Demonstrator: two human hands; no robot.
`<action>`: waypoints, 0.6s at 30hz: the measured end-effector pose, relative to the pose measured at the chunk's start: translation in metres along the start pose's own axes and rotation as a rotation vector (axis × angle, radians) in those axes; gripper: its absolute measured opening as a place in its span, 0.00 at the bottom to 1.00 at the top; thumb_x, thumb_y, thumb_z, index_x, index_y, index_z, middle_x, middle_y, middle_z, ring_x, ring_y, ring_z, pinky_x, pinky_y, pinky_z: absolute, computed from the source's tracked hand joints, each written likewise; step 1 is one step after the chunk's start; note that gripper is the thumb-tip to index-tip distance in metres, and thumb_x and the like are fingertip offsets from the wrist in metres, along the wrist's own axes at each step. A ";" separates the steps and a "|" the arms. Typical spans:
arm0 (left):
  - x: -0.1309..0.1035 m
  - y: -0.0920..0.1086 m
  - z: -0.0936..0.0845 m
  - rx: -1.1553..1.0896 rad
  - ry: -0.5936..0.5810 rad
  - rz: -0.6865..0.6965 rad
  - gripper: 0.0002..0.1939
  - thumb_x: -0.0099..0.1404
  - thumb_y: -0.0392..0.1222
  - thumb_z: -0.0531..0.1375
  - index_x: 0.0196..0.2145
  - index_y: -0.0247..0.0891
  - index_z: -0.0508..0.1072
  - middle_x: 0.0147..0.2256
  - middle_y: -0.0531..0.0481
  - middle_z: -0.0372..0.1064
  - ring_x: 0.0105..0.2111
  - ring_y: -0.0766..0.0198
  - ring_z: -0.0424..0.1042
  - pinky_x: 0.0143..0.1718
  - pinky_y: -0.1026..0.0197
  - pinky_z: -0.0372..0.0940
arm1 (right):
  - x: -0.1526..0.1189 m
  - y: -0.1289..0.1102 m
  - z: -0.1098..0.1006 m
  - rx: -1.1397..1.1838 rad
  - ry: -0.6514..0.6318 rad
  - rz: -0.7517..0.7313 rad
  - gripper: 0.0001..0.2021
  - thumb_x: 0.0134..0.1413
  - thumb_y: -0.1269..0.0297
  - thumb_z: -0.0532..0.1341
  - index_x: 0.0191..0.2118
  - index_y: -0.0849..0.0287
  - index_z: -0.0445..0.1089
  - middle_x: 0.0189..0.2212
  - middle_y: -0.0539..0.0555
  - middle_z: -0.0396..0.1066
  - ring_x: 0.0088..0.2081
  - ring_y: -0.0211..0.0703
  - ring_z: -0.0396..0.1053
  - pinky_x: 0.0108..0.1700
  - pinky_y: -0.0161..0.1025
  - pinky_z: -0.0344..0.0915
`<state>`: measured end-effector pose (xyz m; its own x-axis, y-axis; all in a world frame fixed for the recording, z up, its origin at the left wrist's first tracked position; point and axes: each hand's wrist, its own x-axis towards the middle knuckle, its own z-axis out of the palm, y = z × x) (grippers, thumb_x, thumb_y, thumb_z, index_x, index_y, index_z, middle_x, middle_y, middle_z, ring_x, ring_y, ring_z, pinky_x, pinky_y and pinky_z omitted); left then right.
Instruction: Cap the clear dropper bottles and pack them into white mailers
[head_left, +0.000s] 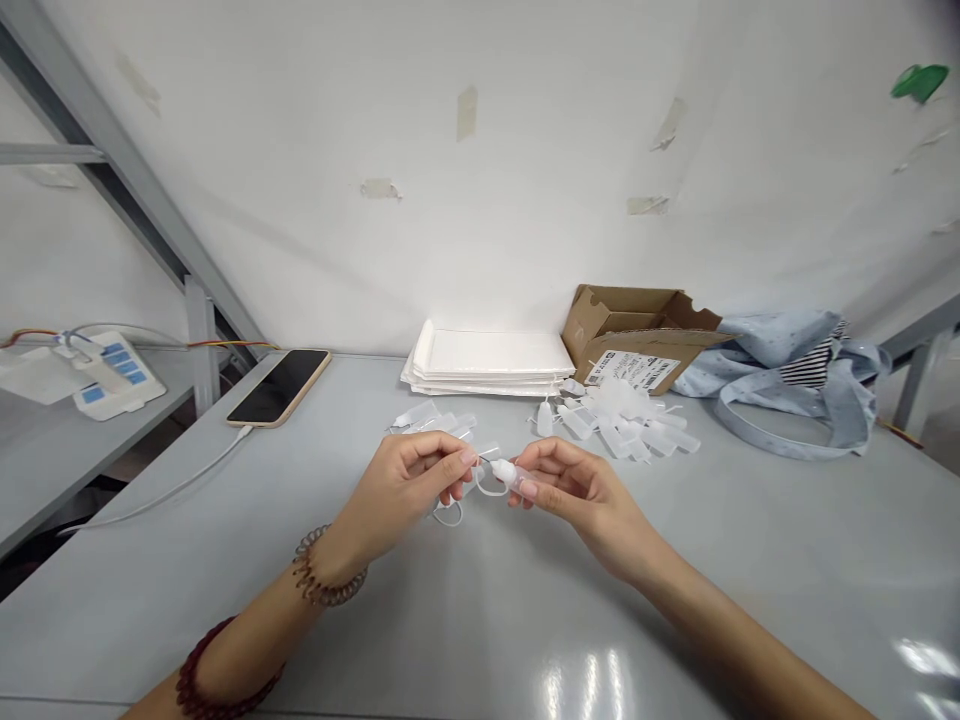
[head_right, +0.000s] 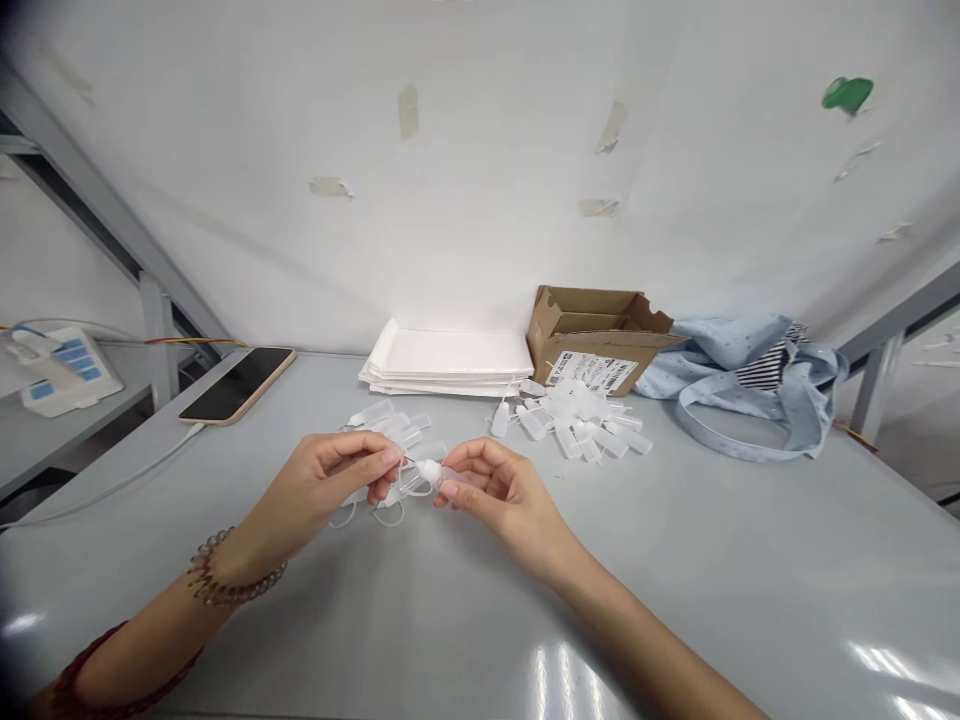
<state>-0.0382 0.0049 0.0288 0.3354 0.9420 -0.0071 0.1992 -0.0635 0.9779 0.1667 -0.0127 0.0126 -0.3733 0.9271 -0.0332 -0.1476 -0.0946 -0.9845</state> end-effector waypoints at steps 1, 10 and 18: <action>0.000 0.000 0.000 -0.005 0.000 -0.004 0.13 0.63 0.46 0.57 0.25 0.36 0.72 0.21 0.54 0.66 0.23 0.69 0.64 0.27 0.66 0.62 | 0.000 0.000 0.000 -0.003 -0.002 -0.001 0.07 0.51 0.63 0.65 0.36 0.58 0.68 0.30 0.50 0.72 0.33 0.35 0.69 0.39 0.36 0.64; 0.000 -0.002 -0.001 -0.030 -0.018 -0.005 0.13 0.63 0.46 0.57 0.25 0.36 0.72 0.22 0.54 0.66 0.23 0.69 0.64 0.27 0.66 0.61 | 0.001 0.000 0.000 -0.026 0.006 0.001 0.09 0.51 0.62 0.65 0.35 0.58 0.67 0.31 0.51 0.72 0.33 0.37 0.69 0.39 0.37 0.64; -0.002 -0.001 0.000 -0.032 -0.018 -0.021 0.14 0.63 0.47 0.57 0.26 0.36 0.72 0.22 0.53 0.66 0.24 0.68 0.64 0.28 0.65 0.62 | 0.001 0.002 -0.002 -0.048 0.020 -0.010 0.09 0.51 0.61 0.64 0.36 0.58 0.68 0.31 0.52 0.71 0.33 0.39 0.69 0.38 0.39 0.63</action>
<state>-0.0390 0.0036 0.0276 0.3478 0.9370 -0.0316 0.1771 -0.0326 0.9837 0.1677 -0.0114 0.0104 -0.3532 0.9352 -0.0260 -0.1071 -0.0680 -0.9919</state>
